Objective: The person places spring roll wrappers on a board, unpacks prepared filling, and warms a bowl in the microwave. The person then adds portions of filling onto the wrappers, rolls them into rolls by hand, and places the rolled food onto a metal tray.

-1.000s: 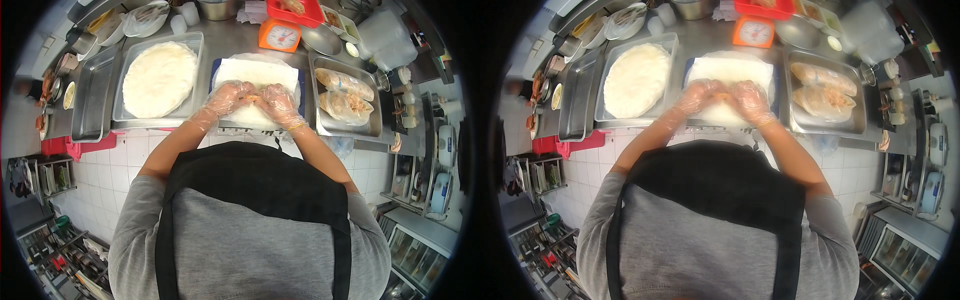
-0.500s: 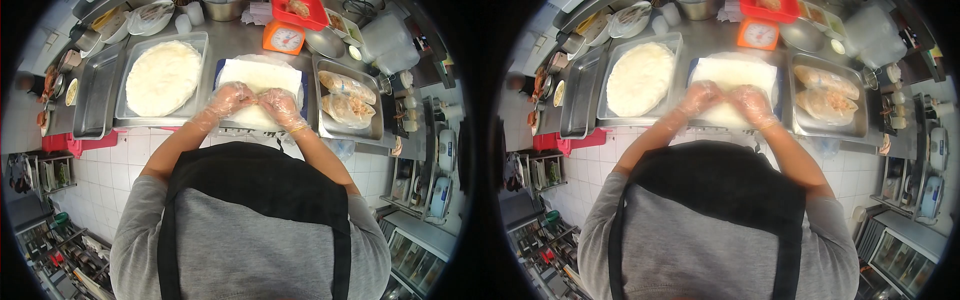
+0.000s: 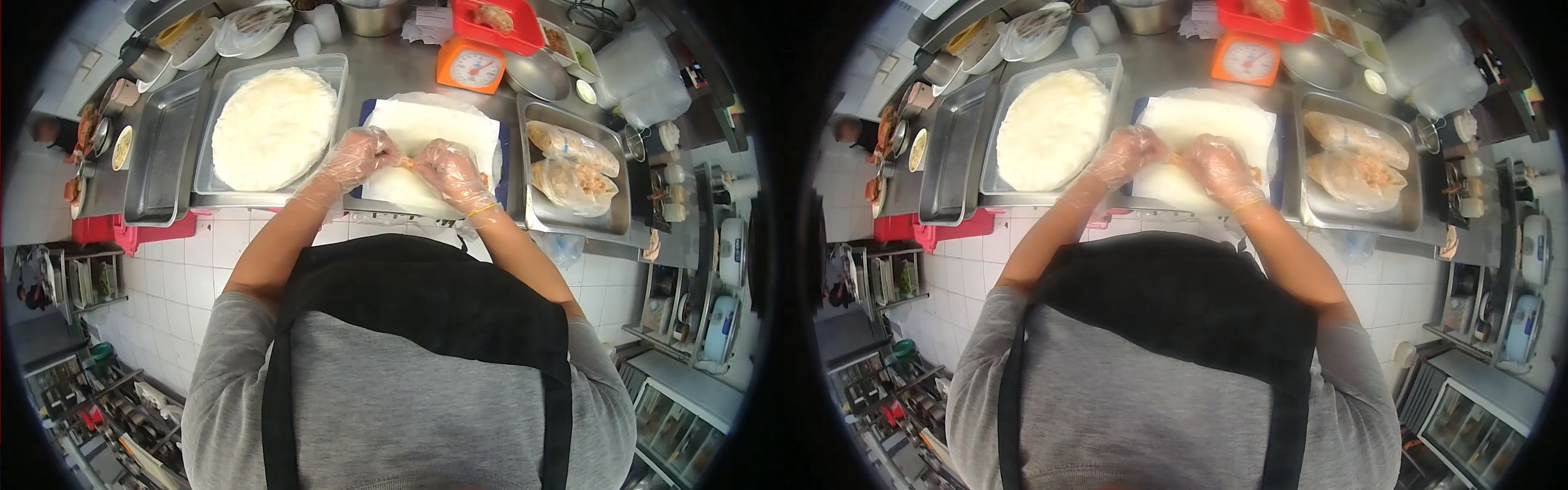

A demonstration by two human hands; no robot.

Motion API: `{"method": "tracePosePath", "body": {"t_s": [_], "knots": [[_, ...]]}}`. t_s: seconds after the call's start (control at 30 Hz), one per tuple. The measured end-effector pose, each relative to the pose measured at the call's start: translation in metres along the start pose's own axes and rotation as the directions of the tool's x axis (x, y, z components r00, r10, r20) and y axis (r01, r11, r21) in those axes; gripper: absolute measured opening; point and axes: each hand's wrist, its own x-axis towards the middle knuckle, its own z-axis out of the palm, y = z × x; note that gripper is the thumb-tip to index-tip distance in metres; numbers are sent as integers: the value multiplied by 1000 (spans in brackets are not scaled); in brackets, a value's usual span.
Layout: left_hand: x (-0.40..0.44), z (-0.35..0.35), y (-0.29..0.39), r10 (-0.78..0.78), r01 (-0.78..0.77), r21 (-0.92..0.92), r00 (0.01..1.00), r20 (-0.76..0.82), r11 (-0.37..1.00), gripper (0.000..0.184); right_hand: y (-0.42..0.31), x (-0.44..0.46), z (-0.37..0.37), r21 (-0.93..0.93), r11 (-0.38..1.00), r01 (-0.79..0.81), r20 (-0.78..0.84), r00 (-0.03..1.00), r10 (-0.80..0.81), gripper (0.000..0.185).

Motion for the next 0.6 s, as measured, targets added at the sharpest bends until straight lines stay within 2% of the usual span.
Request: {"method": "tracePosePath", "body": {"t_s": [0.07,0.17,0.2,0.27,0.4,0.47,0.5,0.57,0.6], "knots": [[-2,-5,2,-25,24,14,999,42,1000,16,-6,1,-11,11,1000,-18,-34,999,18,19],[2,8,6,154,-148,162,988,-27,976,24,-7,1,-5,-42,997,-64,-30,998,63,24],[3,13,6,93,-93,116,996,4,989,26,-5,1,-1,-73,994,-81,-21,997,80,26],[3,21,5,-29,26,29,996,79,999,32,-3,-1,5,-1,999,-49,-35,998,49,28],[5,21,-17,146,-145,-15,985,88,989,31,4,3,3,126,992,-18,40,999,13,27],[4,8,-9,207,-207,-11,976,70,978,28,-4,6,-4,158,986,59,-32,998,-55,25],[2,4,-7,157,-157,-5,984,86,988,27,-10,8,-7,173,980,98,-69,994,-87,24],[-1,-2,-5,53,-54,6,992,115,999,25,-14,10,12,26,1000,8,-48,999,-7,24],[-1,-4,-5,53,-62,62,990,131,996,25,-15,11,18,-50,998,-34,-41,999,32,24]]}}
